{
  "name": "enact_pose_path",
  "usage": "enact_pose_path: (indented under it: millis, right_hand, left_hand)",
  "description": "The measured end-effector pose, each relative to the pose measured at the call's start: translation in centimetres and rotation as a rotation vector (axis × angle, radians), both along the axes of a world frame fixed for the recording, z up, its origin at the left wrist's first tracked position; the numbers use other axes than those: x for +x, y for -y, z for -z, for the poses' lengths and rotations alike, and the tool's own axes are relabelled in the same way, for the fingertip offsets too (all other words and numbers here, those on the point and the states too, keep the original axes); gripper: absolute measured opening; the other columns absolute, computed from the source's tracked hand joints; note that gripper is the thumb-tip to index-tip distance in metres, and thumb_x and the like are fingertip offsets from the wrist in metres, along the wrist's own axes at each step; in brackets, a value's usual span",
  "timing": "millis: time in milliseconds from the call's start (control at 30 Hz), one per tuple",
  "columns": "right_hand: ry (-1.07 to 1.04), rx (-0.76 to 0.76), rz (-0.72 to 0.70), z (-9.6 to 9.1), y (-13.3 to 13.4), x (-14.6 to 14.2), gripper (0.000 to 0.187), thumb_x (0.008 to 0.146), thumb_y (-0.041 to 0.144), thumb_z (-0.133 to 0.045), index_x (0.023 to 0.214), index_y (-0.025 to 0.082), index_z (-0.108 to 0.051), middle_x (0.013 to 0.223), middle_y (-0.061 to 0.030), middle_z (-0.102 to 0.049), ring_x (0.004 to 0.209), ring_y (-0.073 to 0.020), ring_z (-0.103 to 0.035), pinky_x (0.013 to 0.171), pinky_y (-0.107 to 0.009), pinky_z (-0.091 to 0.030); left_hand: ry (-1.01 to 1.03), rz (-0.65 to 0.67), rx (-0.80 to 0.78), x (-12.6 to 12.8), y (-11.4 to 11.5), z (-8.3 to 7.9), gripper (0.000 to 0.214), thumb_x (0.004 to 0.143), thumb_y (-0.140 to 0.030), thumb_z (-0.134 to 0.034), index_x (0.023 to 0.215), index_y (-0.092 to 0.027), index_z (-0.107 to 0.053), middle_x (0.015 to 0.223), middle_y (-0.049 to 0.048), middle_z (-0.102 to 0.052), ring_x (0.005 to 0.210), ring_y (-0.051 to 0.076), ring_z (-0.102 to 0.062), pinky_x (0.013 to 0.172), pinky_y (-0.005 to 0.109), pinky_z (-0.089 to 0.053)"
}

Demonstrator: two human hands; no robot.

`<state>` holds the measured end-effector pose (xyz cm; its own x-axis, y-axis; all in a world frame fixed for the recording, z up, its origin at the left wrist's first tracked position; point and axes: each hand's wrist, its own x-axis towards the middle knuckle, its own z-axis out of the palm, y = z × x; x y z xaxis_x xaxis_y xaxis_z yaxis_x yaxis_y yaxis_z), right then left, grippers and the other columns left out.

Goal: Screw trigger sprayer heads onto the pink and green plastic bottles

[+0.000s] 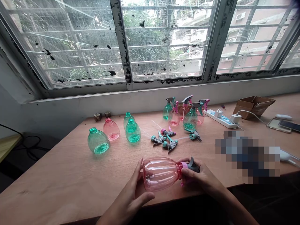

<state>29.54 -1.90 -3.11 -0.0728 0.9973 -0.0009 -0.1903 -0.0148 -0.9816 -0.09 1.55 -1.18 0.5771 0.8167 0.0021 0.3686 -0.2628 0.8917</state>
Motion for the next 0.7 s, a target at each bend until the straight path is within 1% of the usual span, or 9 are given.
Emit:
enact_pose_path:
  millis: [67, 167, 233, 300, 400, 467, 533, 600, 700]
  right_hand:
    - [0.013, 0.003, 0.005, -0.03, 0.04, 0.02, 0.043, 0.080, 0.047, -0.082, 0.102, 0.014, -0.069, 0.074, -0.0039, -0.076, 0.063, -0.0193, -0.072, 0.066, -0.033, -0.058]
    - [0.028, 0.002, 0.014, 0.00, 0.05, 0.02, 0.043, 0.079, 0.048, -0.082, 0.103, 0.014, -0.069, 0.072, -0.0030, -0.076, 0.061, -0.0198, -0.072, 0.065, -0.032, -0.058]
    - [0.022, -0.006, 0.018, 0.03, 0.03, 0.00, 0.044, 0.078, 0.049, -0.083, 0.103, 0.015, -0.069, 0.071, -0.0026, -0.075, 0.061, -0.0202, -0.072, 0.064, -0.033, -0.058]
    - [0.017, -0.014, 0.021, 0.04, 0.02, -0.04, 0.045, 0.077, 0.050, -0.083, 0.102, 0.015, -0.069, 0.071, -0.0026, -0.075, 0.060, -0.0204, -0.072, 0.065, -0.033, -0.059]
    - [0.019, -0.008, 0.022, -0.06, 0.03, -0.10, 0.044, 0.077, 0.050, -0.083, 0.101, 0.015, -0.070, 0.072, -0.0030, -0.075, 0.061, -0.0203, -0.072, 0.066, -0.033, -0.059]
    - [0.023, 0.000, 0.014, -0.15, 0.04, -0.10, 0.044, 0.078, 0.050, -0.083, 0.101, 0.015, -0.070, 0.072, -0.0033, -0.076, 0.061, -0.0202, -0.072, 0.065, -0.033, -0.058]
    - [0.028, 0.005, 0.002, -0.19, 0.04, -0.06, 0.043, 0.078, 0.050, -0.083, 0.100, 0.015, -0.070, 0.073, -0.0038, -0.076, 0.061, -0.0200, -0.072, 0.064, -0.032, -0.058]
    - [0.024, 0.004, -0.005, -0.16, 0.02, -0.01, 0.042, 0.079, 0.049, -0.082, 0.100, 0.015, -0.070, 0.073, -0.0037, -0.076, 0.061, -0.0196, -0.072, 0.064, -0.032, -0.058]
    - [0.011, 0.002, -0.003, -0.04, 0.01, 0.05, 0.042, 0.080, 0.047, -0.082, 0.103, 0.015, -0.069, 0.072, -0.0031, -0.076, 0.061, -0.0191, -0.072, 0.065, -0.031, -0.058]
  left_hand:
    - [-0.021, -0.014, -0.008, -0.05, -0.03, -0.11, 0.088, 0.095, -0.050, -0.063, 0.162, -0.030, -0.011, 0.170, 0.0035, -0.018, 0.157, 0.031, -0.013, 0.127, 0.049, -0.010]
    - [-0.031, -0.033, 0.019, 0.00, 0.01, -0.21, 0.087, 0.093, -0.050, -0.066, 0.162, -0.033, -0.016, 0.170, 0.0015, -0.018, 0.156, 0.031, -0.016, 0.127, 0.049, -0.013]
    - [-0.004, -0.031, 0.025, 0.13, 0.09, -0.25, 0.086, 0.093, -0.046, -0.066, 0.161, -0.037, -0.014, 0.170, -0.0001, -0.021, 0.155, 0.031, -0.023, 0.126, 0.049, -0.019]
    - [0.018, -0.018, 0.030, 0.26, 0.15, -0.27, 0.085, 0.095, -0.044, -0.064, 0.161, -0.039, -0.012, 0.170, -0.0012, -0.021, 0.154, 0.030, -0.026, 0.126, 0.049, -0.021]
    - [0.002, 0.006, 0.034, 0.29, 0.14, -0.29, 0.092, 0.093, -0.043, -0.067, 0.161, -0.038, -0.005, 0.170, -0.0010, -0.018, 0.155, 0.030, -0.021, 0.127, 0.049, -0.016]
    - [-0.017, 0.011, 0.009, 0.19, 0.08, -0.26, 0.095, 0.093, -0.046, -0.067, 0.162, -0.035, -0.003, 0.170, 0.0005, -0.020, 0.157, 0.029, -0.015, 0.127, 0.049, -0.012]
    - [-0.030, -0.002, -0.015, 0.05, 0.00, -0.17, 0.091, 0.093, -0.049, -0.065, 0.162, -0.031, -0.008, 0.170, 0.0022, -0.021, 0.157, 0.029, -0.012, 0.128, 0.048, -0.011]
    - [-0.029, -0.025, -0.016, -0.01, -0.06, -0.02, 0.087, 0.093, -0.051, -0.065, 0.162, -0.031, -0.015, 0.170, 0.0025, -0.021, 0.156, 0.030, -0.015, 0.128, 0.047, -0.012]
    - [0.017, -0.026, 0.002, 0.07, -0.07, 0.15, 0.085, 0.094, -0.047, -0.066, 0.161, -0.036, -0.015, 0.168, 0.0007, -0.027, 0.153, 0.030, -0.027, 0.127, 0.048, -0.018]
